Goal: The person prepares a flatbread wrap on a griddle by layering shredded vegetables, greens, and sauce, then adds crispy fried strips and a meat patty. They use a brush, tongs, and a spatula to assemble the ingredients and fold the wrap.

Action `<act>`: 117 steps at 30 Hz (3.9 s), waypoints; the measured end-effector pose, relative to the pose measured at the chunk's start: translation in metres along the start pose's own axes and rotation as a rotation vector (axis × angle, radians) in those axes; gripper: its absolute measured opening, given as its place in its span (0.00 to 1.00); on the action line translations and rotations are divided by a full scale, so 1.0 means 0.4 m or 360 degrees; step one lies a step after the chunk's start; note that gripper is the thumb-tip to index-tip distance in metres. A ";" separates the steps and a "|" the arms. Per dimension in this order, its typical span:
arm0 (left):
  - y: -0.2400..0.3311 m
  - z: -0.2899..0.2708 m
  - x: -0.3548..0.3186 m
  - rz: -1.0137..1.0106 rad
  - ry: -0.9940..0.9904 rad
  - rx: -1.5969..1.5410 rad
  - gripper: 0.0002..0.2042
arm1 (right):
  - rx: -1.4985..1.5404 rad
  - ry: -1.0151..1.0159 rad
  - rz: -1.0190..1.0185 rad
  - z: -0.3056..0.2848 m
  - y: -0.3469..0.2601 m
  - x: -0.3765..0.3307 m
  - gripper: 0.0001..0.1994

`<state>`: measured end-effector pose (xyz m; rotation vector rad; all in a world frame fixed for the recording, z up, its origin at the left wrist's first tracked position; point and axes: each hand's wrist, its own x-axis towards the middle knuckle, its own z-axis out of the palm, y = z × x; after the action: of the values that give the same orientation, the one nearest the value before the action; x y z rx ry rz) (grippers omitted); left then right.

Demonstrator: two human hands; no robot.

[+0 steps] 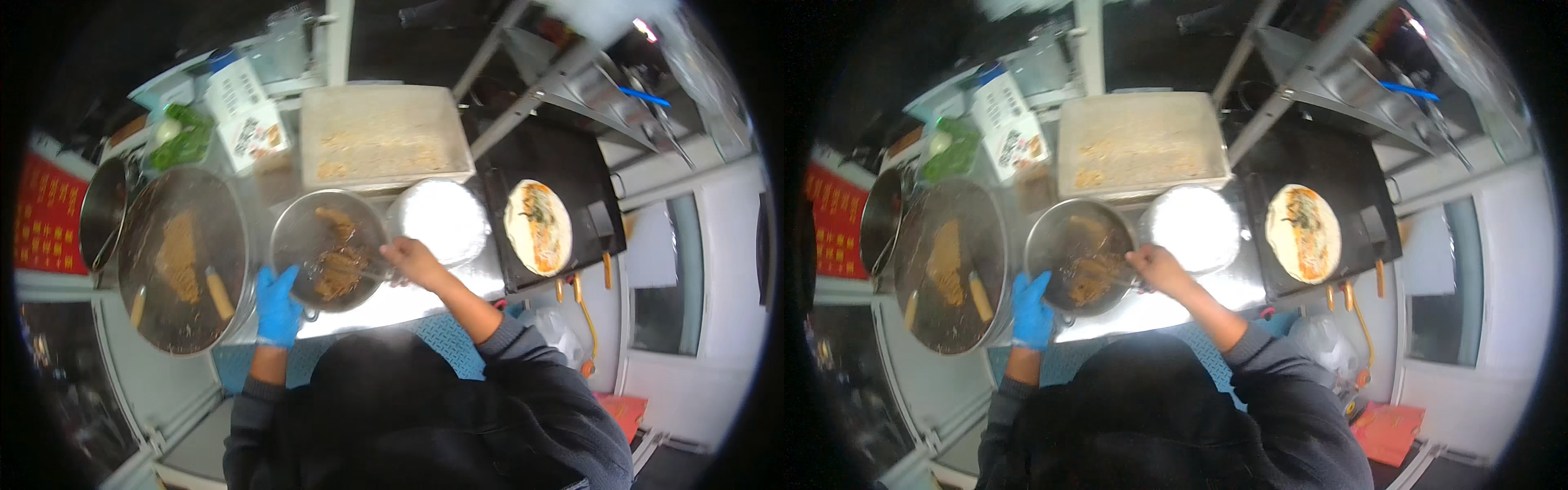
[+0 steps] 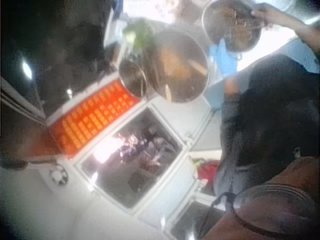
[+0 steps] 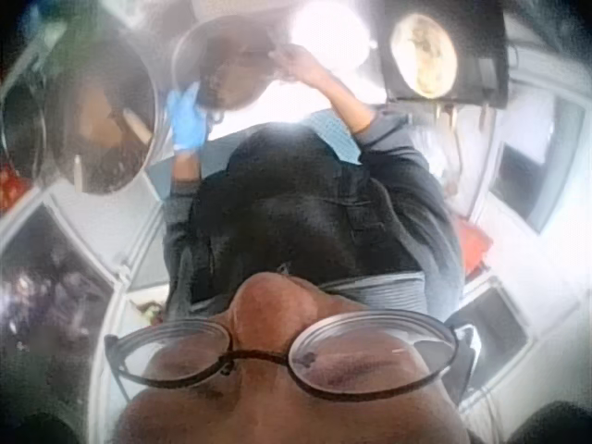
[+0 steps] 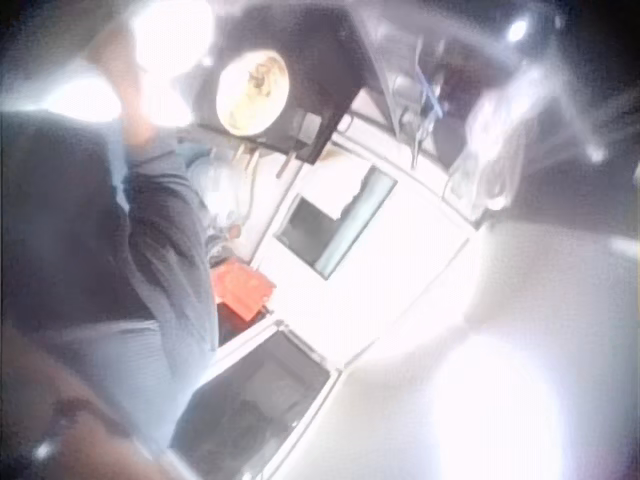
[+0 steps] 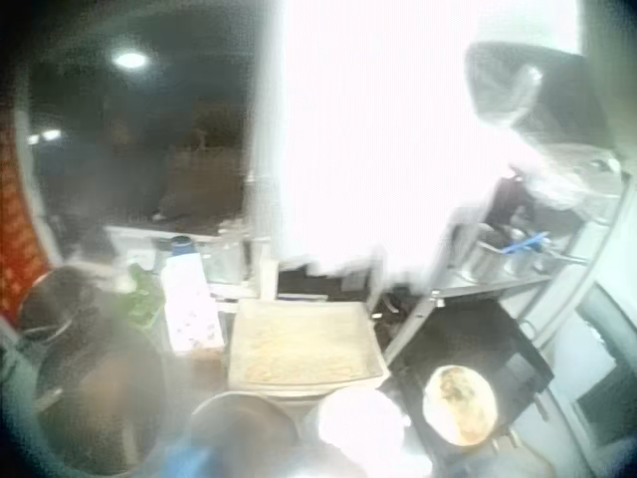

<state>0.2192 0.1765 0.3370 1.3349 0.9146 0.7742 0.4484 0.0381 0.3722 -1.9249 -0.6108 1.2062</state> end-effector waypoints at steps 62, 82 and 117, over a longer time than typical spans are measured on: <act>0.172 0.981 0.037 -0.0629 -0.0783 -0.0726 0.12 | 0.0924 0.0468 -0.0353 -0.684 0.385 -0.441 0.18; 0.210 -0.708 -0.089 0.0781 0.1039 0.1390 0.13 | -0.1263 0.0268 -0.0939 0.699 -0.267 0.022 0.34; 0.259 -0.579 0.571 0.0645 -0.0679 0.0490 0.24 | -0.0838 0.0433 -0.0263 0.770 -0.423 -0.007 0.19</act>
<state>0.1216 0.4944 0.4145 1.9049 0.4349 0.6263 0.1704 0.2450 0.4313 -2.3617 -0.9875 0.7021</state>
